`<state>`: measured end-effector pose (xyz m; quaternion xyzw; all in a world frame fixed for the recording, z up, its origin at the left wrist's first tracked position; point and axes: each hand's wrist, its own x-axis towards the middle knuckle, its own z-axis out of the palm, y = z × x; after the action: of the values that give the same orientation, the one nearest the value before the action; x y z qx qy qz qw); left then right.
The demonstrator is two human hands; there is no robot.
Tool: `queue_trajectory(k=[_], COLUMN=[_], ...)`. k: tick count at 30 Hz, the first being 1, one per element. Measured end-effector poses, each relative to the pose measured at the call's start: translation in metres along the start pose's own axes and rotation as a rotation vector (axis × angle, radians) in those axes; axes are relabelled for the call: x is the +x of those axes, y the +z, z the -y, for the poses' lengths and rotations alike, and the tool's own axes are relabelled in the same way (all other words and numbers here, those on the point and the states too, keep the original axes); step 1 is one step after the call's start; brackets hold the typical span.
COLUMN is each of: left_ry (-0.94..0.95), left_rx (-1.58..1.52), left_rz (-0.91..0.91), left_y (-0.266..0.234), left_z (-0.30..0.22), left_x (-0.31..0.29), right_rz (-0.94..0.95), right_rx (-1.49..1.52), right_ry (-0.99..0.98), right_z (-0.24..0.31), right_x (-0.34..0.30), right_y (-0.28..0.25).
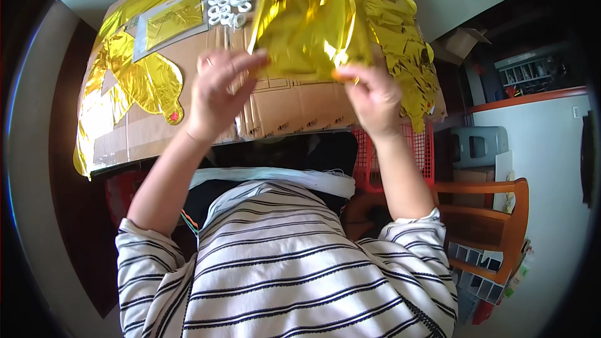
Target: Folding and flattening gold foil balloons on a cardboard surface.
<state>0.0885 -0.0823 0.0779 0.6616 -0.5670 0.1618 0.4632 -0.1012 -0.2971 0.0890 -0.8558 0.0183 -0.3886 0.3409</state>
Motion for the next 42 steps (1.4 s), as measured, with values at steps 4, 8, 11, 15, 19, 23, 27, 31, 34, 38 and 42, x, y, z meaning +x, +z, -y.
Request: queue_trajectory(k=[4, 8, 11, 15, 19, 23, 27, 31, 34, 38, 42], left_ry=[-0.299, -0.428, -0.607, -0.916, -1.147, -1.239, -1.260, -1.284, -1.268, -1.176, -1.077], left_rx=[0.035, 0.026, -0.089, -0.383, -0.667, -0.838, -0.855, -0.865, -0.819, -0.789, -0.910], left_rz=[0.325, 0.352, 0.377, 0.284, 0.156, 0.111, 0.124, 0.137, 0.174, 0.196, 0.040], left_y=[0.011, 0.000, -0.005, -0.004, -0.001, 0.002, 0.005, 0.009, 0.013, 0.014, 0.011], left_z=[-0.005, -0.020, -0.029, -0.033, -0.024, -0.022, -0.024, -0.025, -0.025, -0.021, -0.026], left_x=[-0.063, -0.058, -0.047, -0.036, -0.035, -0.035, -0.031, -0.031, -0.032, -0.033, -0.029], right_rz=[0.314, 0.359, 0.336, 0.220, 0.270, 0.312, 0.301, 0.438, 0.410, 0.280, 0.235], right_rx=[-0.087, -0.013, 0.117, 0.206, -0.075, 0.383, 0.605, 0.674, 0.698, 0.828, 0.696], right_ry=[0.046, 0.167, 0.299, 0.446, 0.617, 0.997, 1.135, 1.310, 1.317, 1.155, 0.760], right_z=[-0.024, -0.020, -0.020, -0.010, 0.002, 0.011, -0.001, 0.004, 0.001, -0.004, 0.000], right_x=[-0.055, -0.053, -0.055, -0.054, -0.046, -0.035, -0.020, 0.002, -0.008, -0.028, -0.036], right_y=[0.009, -0.004, -0.005, -0.001, -0.012, -0.026, -0.025, -0.019, -0.011, 0.002, 0.005])
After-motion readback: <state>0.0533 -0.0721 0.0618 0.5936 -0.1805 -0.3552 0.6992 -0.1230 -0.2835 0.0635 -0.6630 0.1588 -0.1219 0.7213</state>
